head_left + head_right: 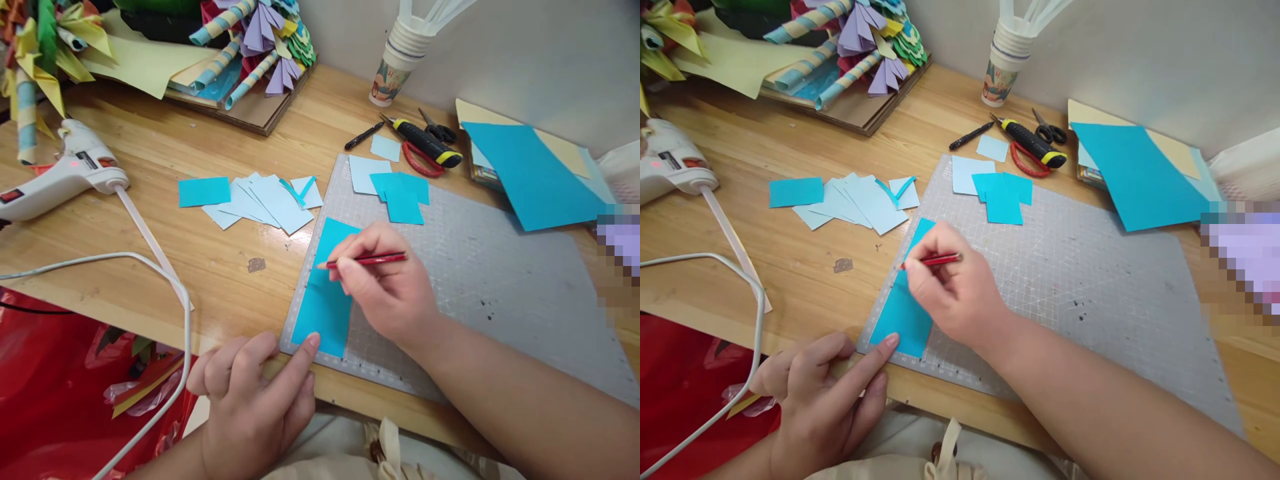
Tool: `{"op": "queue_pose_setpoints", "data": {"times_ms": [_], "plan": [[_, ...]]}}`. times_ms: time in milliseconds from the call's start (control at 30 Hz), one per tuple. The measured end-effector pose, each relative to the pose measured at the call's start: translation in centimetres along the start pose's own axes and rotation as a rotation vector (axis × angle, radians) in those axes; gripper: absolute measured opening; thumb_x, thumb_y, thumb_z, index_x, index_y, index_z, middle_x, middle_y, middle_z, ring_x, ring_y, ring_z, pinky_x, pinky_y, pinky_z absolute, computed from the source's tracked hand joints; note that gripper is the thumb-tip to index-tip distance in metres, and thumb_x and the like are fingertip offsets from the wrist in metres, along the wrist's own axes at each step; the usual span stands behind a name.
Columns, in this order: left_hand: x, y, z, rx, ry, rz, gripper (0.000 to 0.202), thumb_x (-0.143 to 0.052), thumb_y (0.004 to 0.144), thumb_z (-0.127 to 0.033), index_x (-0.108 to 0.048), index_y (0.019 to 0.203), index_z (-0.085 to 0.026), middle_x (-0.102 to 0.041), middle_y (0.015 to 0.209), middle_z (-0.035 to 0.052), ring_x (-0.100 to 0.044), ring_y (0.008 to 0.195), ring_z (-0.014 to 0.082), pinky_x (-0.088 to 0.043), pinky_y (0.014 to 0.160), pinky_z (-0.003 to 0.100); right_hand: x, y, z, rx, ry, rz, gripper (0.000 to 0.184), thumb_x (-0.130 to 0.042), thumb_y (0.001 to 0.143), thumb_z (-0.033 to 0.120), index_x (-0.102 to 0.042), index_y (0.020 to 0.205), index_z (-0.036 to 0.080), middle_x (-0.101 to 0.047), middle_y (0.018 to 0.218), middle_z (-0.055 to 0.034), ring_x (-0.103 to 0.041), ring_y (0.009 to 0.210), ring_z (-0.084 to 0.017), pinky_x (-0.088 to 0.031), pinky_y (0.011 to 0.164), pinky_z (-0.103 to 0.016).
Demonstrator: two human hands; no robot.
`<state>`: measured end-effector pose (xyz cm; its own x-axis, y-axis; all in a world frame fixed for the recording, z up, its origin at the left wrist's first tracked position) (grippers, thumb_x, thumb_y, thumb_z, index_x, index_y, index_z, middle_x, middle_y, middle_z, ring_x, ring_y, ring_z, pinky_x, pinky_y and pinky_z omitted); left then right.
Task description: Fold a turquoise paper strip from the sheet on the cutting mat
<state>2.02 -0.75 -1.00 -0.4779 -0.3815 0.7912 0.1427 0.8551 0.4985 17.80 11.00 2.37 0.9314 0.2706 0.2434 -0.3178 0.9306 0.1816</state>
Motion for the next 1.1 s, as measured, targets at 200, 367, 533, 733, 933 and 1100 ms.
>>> {"op": "queue_pose_setpoints", "data": {"times_ms": [200,367,533,733,933,1100], "plan": [[0.5,0.1,-0.1,0.009,-0.032,0.047,0.039,-0.062,0.082,-0.014,-0.065,0.116,-0.032,-0.046,0.098,0.0052,-0.05,0.083,0.0182,-0.038,0.076,0.037,2.6,2.1,0.0,0.089,-0.354,-0.126,0.012,-0.041,0.098,0.029,-0.05,0.094,0.023,-0.061,0.092,-0.003,-0.057,0.084,-0.016,-0.044,0.073,-0.033],[1.0,0.6,-0.2,-0.056,0.002,0.042,0.036,-0.06,0.083,-0.011,-0.067,0.113,-0.028,-0.048,0.095,0.0066,-0.049,0.085,0.0218,-0.035,0.076,0.039,3.6,4.7,0.0,-0.084,-0.662,0.061,0.018,-0.057,0.085,0.026,-0.04,0.091,0.022,-0.055,0.083,-0.0018,-0.052,0.073,-0.017,-0.038,0.065,-0.032],[1.3,0.9,-0.5,-0.018,-0.009,0.056,0.037,-0.059,0.083,-0.009,-0.066,0.114,-0.028,-0.05,0.095,0.0061,-0.048,0.083,0.0197,-0.035,0.074,0.037,3.0,5.5,0.1,-0.19,-0.556,0.241,0.035,-0.067,0.078,0.04,-0.038,0.09,0.023,-0.057,0.076,0.002,-0.05,0.065,-0.014,-0.037,0.06,-0.03],[1.6,1.2,-0.9,-0.024,0.013,0.085,0.033,-0.058,0.084,-0.011,-0.066,0.112,-0.026,-0.053,0.099,0.0077,-0.051,0.086,0.0209,-0.035,0.074,0.038,2.4,3.1,1.3,-0.249,-0.047,0.469,0.042,-0.071,0.076,0.047,-0.039,0.088,0.023,-0.058,0.085,0.001,-0.05,0.075,-0.013,-0.043,0.067,-0.028],[1.5,2.6,-1.1,0.005,0.058,0.058,0.017,-0.061,0.083,-0.02,-0.067,0.096,-0.028,-0.057,0.109,0.0079,-0.053,0.093,0.0252,-0.037,0.081,0.043,2.9,1.0,1.7,-0.19,0.262,0.389,0.031,-0.068,0.074,0.022,-0.041,0.087,0.023,-0.053,0.091,0.0023,-0.049,0.08,-0.011,-0.041,0.071,-0.026],[0.8,5.6,-2.6,0.282,-0.195,-0.001,0.041,-0.065,0.081,-0.038,-0.05,0.116,-0.023,-0.062,0.112,0.0093,-0.058,0.107,0.0279,-0.043,0.088,0.047,6.1,-0.7,2.1,-0.198,0.443,0.053,0.035,-0.071,0.071,0.022,-0.039,0.084,0.025,-0.047,0.088,0.0044,-0.048,0.083,-0.01,-0.04,0.068,-0.021]]}}
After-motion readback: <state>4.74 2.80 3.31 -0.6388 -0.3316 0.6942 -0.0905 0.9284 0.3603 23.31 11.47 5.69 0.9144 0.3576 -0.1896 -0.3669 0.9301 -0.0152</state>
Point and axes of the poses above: each hand's wrist, its own y-axis towards the middle knuckle, its own x-axis out of the back of the hand, z = x × y, the point moved 2 cm from there along y, towards the middle knuckle
